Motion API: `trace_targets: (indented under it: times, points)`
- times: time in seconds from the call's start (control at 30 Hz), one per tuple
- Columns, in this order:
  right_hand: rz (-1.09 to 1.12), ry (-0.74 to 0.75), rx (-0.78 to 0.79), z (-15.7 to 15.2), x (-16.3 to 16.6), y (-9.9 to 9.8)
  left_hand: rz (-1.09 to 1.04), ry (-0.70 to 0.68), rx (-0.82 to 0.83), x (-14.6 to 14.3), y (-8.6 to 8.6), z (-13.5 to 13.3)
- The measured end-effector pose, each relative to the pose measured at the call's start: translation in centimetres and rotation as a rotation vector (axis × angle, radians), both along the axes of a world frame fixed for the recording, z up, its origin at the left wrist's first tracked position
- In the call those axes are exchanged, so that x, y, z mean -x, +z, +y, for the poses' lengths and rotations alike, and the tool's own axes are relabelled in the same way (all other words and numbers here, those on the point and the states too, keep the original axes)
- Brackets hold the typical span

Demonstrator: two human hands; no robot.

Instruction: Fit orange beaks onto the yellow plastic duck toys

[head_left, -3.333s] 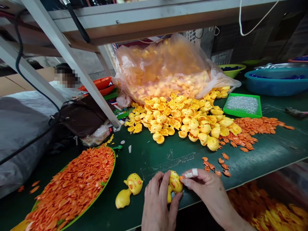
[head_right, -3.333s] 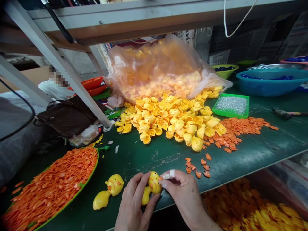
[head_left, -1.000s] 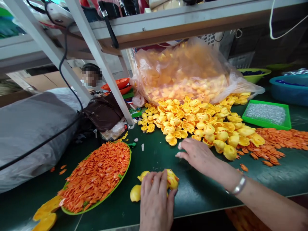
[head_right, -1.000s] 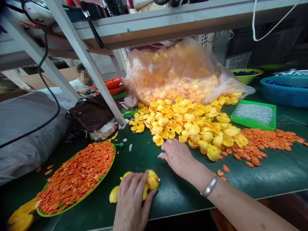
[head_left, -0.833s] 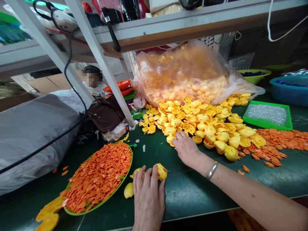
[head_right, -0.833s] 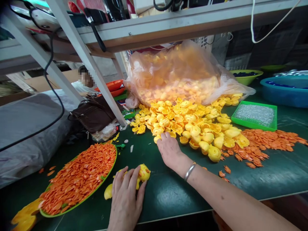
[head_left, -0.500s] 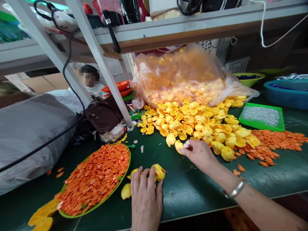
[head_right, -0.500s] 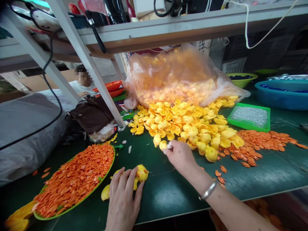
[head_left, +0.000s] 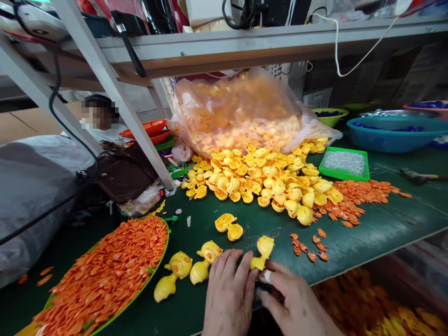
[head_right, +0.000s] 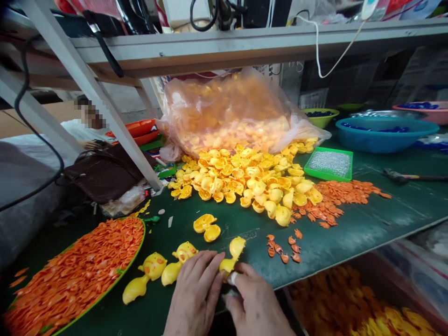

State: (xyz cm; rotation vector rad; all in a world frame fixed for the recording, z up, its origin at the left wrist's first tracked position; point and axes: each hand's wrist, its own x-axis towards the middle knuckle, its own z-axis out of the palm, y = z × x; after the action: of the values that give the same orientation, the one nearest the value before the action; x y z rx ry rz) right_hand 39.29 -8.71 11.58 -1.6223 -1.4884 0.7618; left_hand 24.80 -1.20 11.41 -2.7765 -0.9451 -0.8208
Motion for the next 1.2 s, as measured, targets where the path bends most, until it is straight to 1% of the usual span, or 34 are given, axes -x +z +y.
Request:
trace_targets:
  times: [0.1, 0.17, 0.23, 0.37, 0.43, 0.47, 0.5, 0.53, 0.63, 0.7, 0.8, 0.87, 1.0, 1.1, 1.17, 1.2]
  points:
    - [0.001, -0.019, 0.035, -0.4, -1.6, 0.1, -0.035, -0.014, 0.025, 0.1, -0.5, -0.1]
    - [0.051, -0.018, 0.006, -0.2, -1.8, 0.0, -0.071, -0.012, 0.053, 0.0, -0.6, -0.2]
    - [0.065, -0.005, -0.034, 0.1, -1.3, -0.2, -0.115, 0.014, 0.091, -0.3, -0.6, -0.5]
    - [0.011, 0.015, -0.072, 0.3, 0.1, -0.3, -0.198, 0.049, 0.219, -0.6, -0.5, -0.9]
    - [-0.009, 0.057, -0.063, 0.1, -0.2, -0.2, -0.242, 0.021, 0.209, -0.4, -0.6, -0.8]
    - [-0.025, 0.048, -0.055, 0.1, -0.8, -0.2, -0.259, 0.004, 0.177, -0.2, -0.7, -0.7]
    - [-0.053, 0.004, -0.053, 0.0, -1.6, -0.1, -0.267, -0.008, 0.151, 0.0, -0.8, -0.7]
    - [-0.098, -0.077, -0.060, 0.0, -2.8, -0.1, -0.267, -0.016, 0.139, 0.3, -0.9, -0.7]
    - [-0.341, -0.385, -0.067, 0.5, -7.1, -0.1, -0.258, -0.016, 0.202, 1.1, -1.3, -0.9]
    - [-0.494, -0.439, 0.031, 1.2, -9.6, -0.2, -0.271, -0.011, 0.238, 1.3, -1.5, -1.2]
    - [-0.589, -0.376, 0.124, 2.3, -11.4, -0.4, -0.291, 0.015, 0.252, 1.3, -1.6, -1.4]
    - [-0.639, -0.348, 0.120, 2.8, -11.4, -0.5, -0.294, 0.026, 0.251, 1.1, -1.6, -1.5]
    - [-0.709, -0.349, 0.126, 3.3, -11.0, -0.5, -0.296, 0.021, 0.257, 1.0, -1.6, -1.3]
    - [-0.647, -0.366, 0.113, 3.2, -10.6, -0.3, -0.309, 0.018, 0.278, 0.9, -1.8, -1.3]
    - [-0.508, -0.345, 0.049, 3.0, -9.7, 0.1, -0.333, 0.009, 0.286, 0.7, -2.2, -1.5]
    - [-0.412, -0.310, 0.012, 2.8, -9.1, 0.3, -0.347, 0.002, 0.287, 0.5, -2.3, -1.6]
